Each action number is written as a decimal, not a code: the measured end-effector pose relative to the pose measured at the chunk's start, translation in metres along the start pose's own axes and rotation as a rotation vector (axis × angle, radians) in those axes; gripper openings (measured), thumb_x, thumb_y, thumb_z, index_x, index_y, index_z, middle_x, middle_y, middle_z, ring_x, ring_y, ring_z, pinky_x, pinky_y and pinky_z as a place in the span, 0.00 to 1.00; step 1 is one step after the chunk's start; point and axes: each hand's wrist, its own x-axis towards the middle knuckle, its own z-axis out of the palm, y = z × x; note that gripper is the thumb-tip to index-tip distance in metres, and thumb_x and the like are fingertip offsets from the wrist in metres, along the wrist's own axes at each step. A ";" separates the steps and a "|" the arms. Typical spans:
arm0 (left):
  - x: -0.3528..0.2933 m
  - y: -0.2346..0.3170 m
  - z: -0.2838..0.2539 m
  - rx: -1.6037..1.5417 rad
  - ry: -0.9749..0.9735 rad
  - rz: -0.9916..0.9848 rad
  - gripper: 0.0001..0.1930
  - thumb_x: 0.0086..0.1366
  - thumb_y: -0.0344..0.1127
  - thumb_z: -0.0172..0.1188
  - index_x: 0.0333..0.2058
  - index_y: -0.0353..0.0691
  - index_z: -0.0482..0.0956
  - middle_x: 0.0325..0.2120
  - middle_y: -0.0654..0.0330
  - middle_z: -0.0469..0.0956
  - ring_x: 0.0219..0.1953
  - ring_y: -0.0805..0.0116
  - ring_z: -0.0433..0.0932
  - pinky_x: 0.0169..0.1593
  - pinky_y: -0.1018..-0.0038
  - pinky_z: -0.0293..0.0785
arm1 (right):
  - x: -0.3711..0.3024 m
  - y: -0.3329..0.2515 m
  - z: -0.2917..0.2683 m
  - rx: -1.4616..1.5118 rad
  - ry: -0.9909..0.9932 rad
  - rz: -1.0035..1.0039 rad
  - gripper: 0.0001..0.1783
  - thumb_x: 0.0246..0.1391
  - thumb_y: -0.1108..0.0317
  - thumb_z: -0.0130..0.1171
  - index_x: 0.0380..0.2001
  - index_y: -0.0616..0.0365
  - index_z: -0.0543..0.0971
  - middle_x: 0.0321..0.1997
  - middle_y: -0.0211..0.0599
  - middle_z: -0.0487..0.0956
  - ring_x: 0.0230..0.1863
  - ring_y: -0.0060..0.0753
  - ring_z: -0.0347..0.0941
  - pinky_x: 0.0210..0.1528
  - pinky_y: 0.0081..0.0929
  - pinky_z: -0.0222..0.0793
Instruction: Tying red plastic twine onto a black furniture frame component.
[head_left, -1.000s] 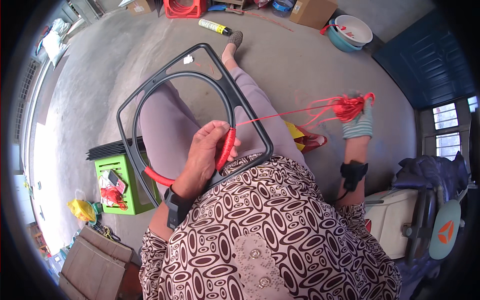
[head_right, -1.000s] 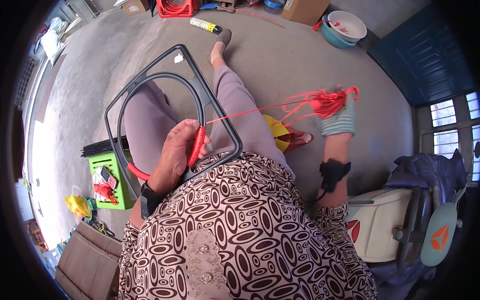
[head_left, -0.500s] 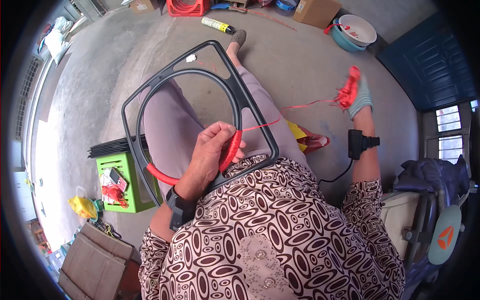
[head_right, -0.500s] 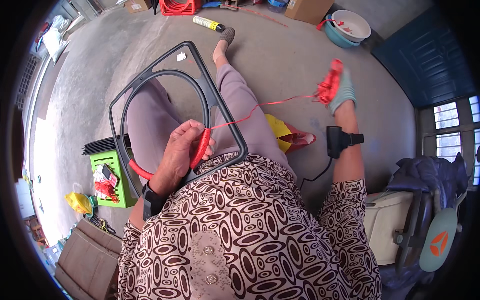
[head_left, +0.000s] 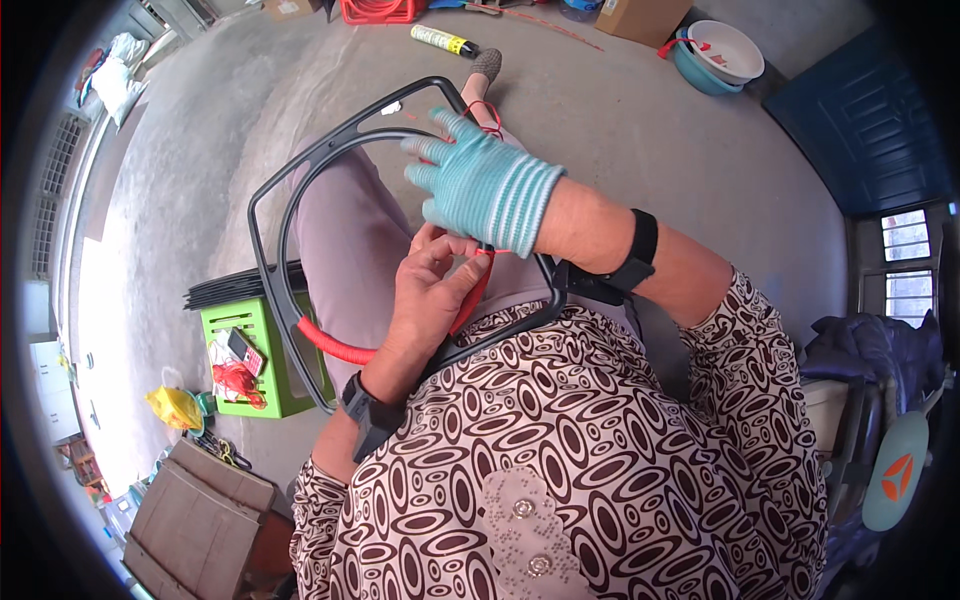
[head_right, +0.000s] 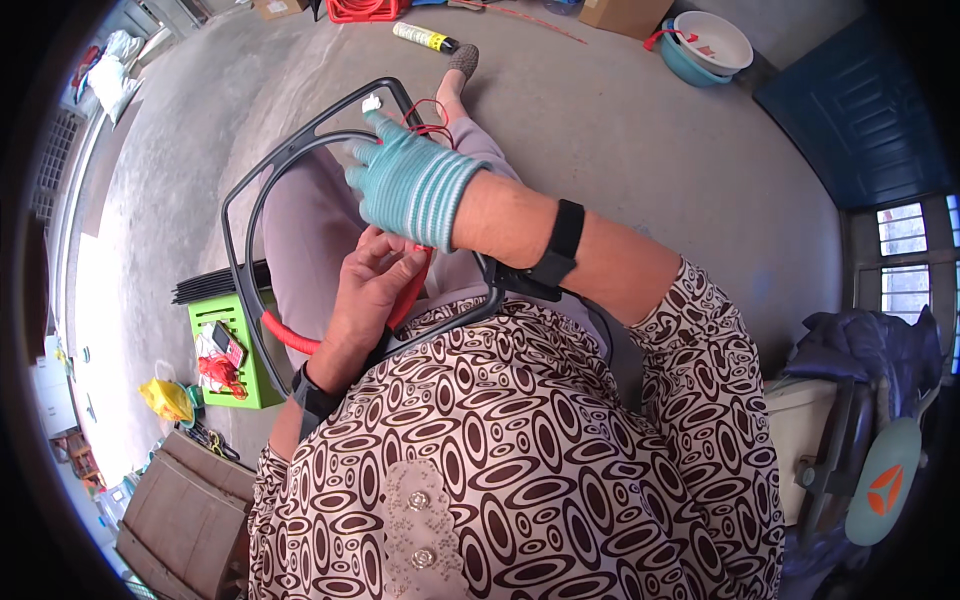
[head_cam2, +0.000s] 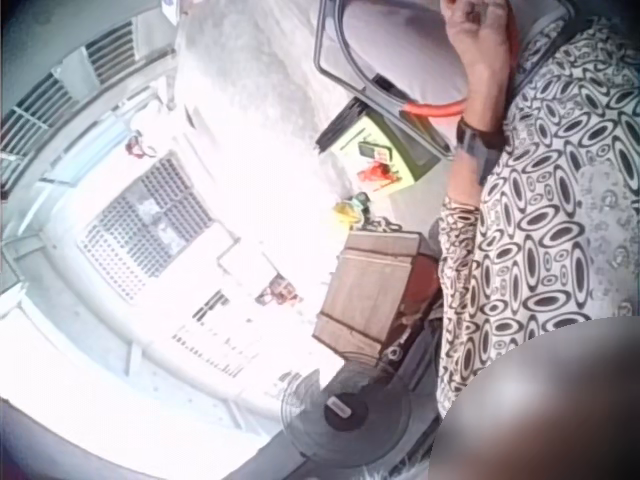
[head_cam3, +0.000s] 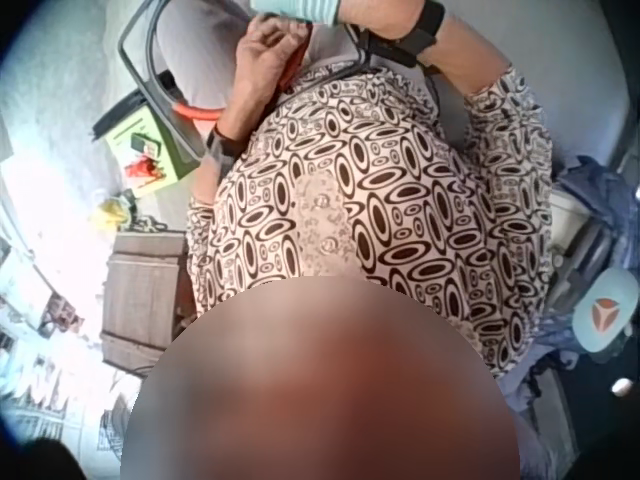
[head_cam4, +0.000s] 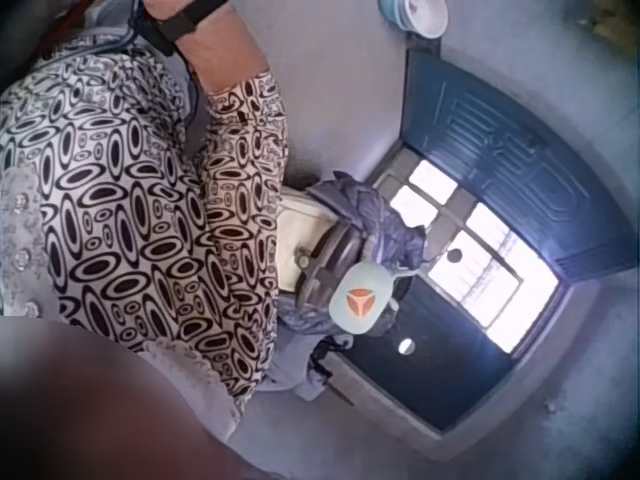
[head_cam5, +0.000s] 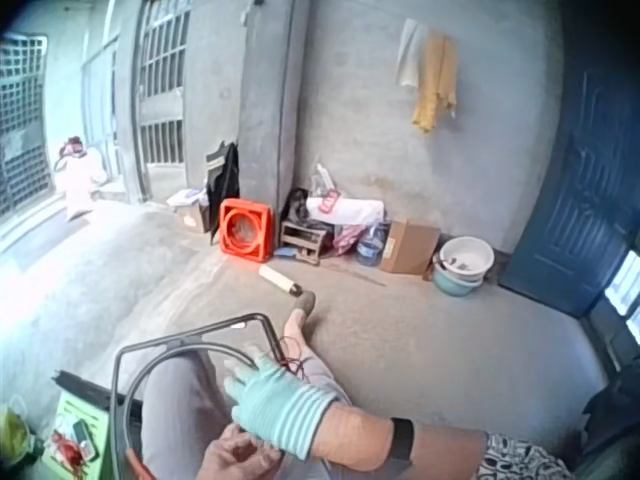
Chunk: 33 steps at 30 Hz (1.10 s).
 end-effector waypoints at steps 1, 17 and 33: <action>-0.001 0.004 0.001 0.015 -0.009 0.005 0.04 0.56 0.29 0.63 0.30 0.38 0.78 0.41 0.56 0.73 0.45 0.73 0.69 0.47 0.76 0.66 | -0.001 -0.001 0.003 0.000 -0.004 -0.001 0.10 0.41 0.60 0.57 0.28 0.49 0.80 0.46 0.35 0.75 0.57 0.42 0.66 0.63 0.51 0.52; 0.008 0.007 -0.009 -0.887 -0.243 -0.491 0.07 0.66 0.34 0.51 0.37 0.37 0.73 0.29 0.60 0.77 0.26 0.71 0.79 0.27 0.77 0.78 | -0.073 -0.043 -0.012 0.485 0.223 0.233 0.22 0.36 0.66 0.63 0.40 0.53 0.76 0.48 0.34 0.73 0.57 0.42 0.64 0.61 0.42 0.55; 0.007 0.009 -0.013 -0.724 -0.214 -0.565 0.11 0.67 0.39 0.52 0.34 0.35 0.73 0.25 0.58 0.78 0.20 0.75 0.75 0.23 0.81 0.73 | -0.294 0.031 -0.017 2.381 1.036 0.456 0.21 0.66 0.60 0.38 0.51 0.68 0.63 0.18 0.27 0.63 0.12 0.15 0.57 0.13 0.14 0.51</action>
